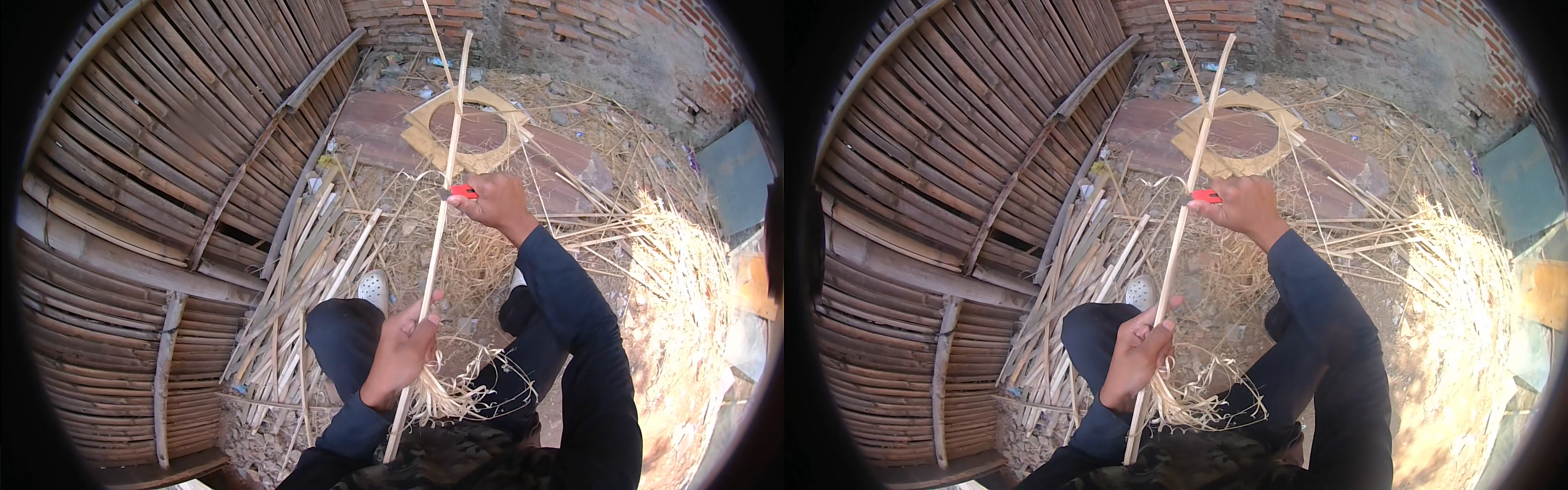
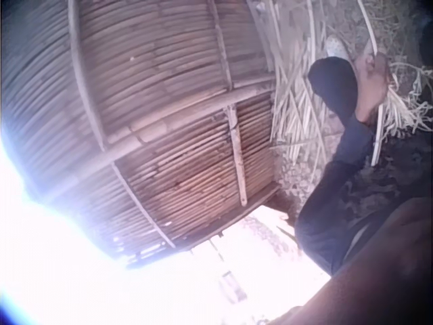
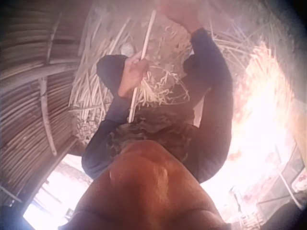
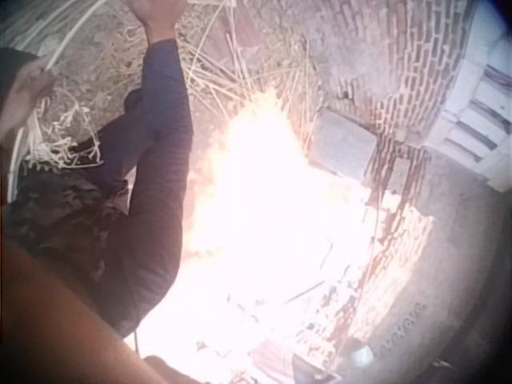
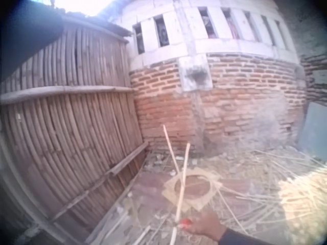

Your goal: The person sits on the ground and uses a red utility knife to peel thin strips from a long bamboo stick. They hold the stick with one hand and scrape the blade along its length, creating a pile of shavings on the ground.

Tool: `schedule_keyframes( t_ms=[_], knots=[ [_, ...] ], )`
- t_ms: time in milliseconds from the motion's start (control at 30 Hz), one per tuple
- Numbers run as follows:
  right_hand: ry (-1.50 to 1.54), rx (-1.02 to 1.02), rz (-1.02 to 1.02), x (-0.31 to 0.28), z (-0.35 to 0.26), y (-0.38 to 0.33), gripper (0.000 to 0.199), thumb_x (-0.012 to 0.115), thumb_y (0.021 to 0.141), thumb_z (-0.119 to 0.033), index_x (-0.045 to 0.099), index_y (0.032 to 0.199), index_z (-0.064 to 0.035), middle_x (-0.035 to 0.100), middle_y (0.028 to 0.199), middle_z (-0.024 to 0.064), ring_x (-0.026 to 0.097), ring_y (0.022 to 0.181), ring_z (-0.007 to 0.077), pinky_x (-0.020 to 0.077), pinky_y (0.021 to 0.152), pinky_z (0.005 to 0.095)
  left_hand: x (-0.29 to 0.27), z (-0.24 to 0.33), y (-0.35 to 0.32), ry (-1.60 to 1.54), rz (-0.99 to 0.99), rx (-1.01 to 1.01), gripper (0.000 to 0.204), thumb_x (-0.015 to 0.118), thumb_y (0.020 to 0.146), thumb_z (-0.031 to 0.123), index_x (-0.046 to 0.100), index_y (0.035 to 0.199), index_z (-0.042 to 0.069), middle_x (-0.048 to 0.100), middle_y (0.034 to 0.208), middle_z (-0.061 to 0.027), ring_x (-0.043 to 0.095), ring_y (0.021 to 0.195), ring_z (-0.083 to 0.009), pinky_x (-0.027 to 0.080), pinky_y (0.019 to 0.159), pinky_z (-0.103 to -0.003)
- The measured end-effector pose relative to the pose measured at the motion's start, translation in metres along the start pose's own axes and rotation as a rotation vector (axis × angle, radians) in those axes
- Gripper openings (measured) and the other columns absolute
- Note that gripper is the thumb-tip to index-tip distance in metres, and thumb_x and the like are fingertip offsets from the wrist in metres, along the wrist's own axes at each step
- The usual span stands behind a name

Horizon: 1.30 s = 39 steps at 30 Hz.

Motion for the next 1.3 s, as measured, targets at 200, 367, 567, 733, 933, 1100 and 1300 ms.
schedule_keyframes(
  t_ms=[200,367,567,733,933,1100,1300],
  knots=[
    [-0.056,0.447,0.023,0.001,0.125,-0.001,0.069,0.036,0.091,-0.066,0.066,0.073,-0.0069,0.059,0.058,0.0176,0.061,0.059,0.0376,0.0462,0.053,0.0464,0.009,-0.014,-0.013,0.055,-0.158,-0.053,0.039,0.046,0.099,0.009,0.044,0.136,-0.001,0.039,0.056,0.0066,0.037,0.045,-0.0024,0.036,0.045,-0.021],
    [0.165,0.385,-0.137,0.009,0.069,-0.001,0.065,0.042,0.089,-0.066,0.066,0.071,-0.0075,0.058,0.055,0.0160,0.060,0.056,0.0364,0.0450,0.052,0.0457,0.003,-0.006,0.001,-0.454,-0.117,-0.177,0.040,0.040,0.098,0.008,0.039,0.136,-0.006,0.035,0.048,0.0045,0.032,0.035,-0.0054,0.029,0.036,-0.021],
    [0.250,-0.062,-0.132,-0.022,-0.066,-0.037,0.059,0.055,0.082,-0.064,0.057,0.061,-0.0091,0.052,0.049,0.0099,0.054,0.044,0.0315,0.0400,0.043,0.0416,0.000,0.007,0.012,-0.556,-0.112,-0.133,0.041,0.039,0.099,0.008,0.037,0.137,-0.006,0.035,0.047,0.0041,0.032,0.035,-0.0055,0.029,0.037,-0.021],
    [0.187,-0.053,-0.115,-0.021,-0.055,-0.029,0.057,0.058,0.078,-0.066,0.058,0.061,-0.0111,0.053,0.048,0.0075,0.056,0.043,0.0276,0.0410,0.041,0.0380,-0.007,0.009,0.013,-0.101,-0.020,0.008,0.040,0.044,0.098,0.011,0.042,0.135,-0.005,0.037,0.051,0.0046,0.034,0.041,-0.0035,0.031,0.041,-0.021],
    [0.272,-0.259,-0.040,-0.024,-0.102,-0.045,0.057,0.058,0.080,-0.064,0.060,0.061,-0.0110,0.055,0.047,0.0089,0.058,0.042,0.0270,0.0438,0.041,0.0373,-0.018,0.008,0.007,0.126,0.051,0.077,0.041,0.047,0.097,0.010,0.045,0.137,0.003,0.046,0.058,0.0048,0.042,0.048,-0.0024,0.034,0.046,-0.020],
    [0.178,-0.022,-0.100,-0.010,-0.047,-0.017,0.054,0.058,0.081,-0.064,0.062,0.063,-0.0129,0.056,0.048,0.0081,0.057,0.041,0.0257,0.0429,0.040,0.0362,-0.014,0.011,-0.005,0.093,0.067,0.035,0.041,0.046,0.096,0.007,0.045,0.136,-0.002,0.042,0.058,0.0055,0.038,0.047,-0.0026,0.032,0.047,-0.019],
    [0.255,-0.107,-0.102,-0.012,-0.078,-0.027,0.057,0.054,0.082,-0.065,0.065,0.066,-0.0121,0.055,0.047,0.0081,0.057,0.041,0.0255,0.0422,0.040,0.0366,-0.020,0.009,-0.012,0.106,0.089,0.048,0.041,0.046,0.095,0.005,0.044,0.136,-0.002,0.043,0.059,0.0055,0.037,0.048,-0.0025,0.032,0.048,-0.019]
  ],
)
Point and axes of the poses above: each hand's wrist, its own y-axis towards the middle knuckle, its own x-axis out of the palm, z = x × y, the point moved 9 cm from there along y, towards the middle knuckle
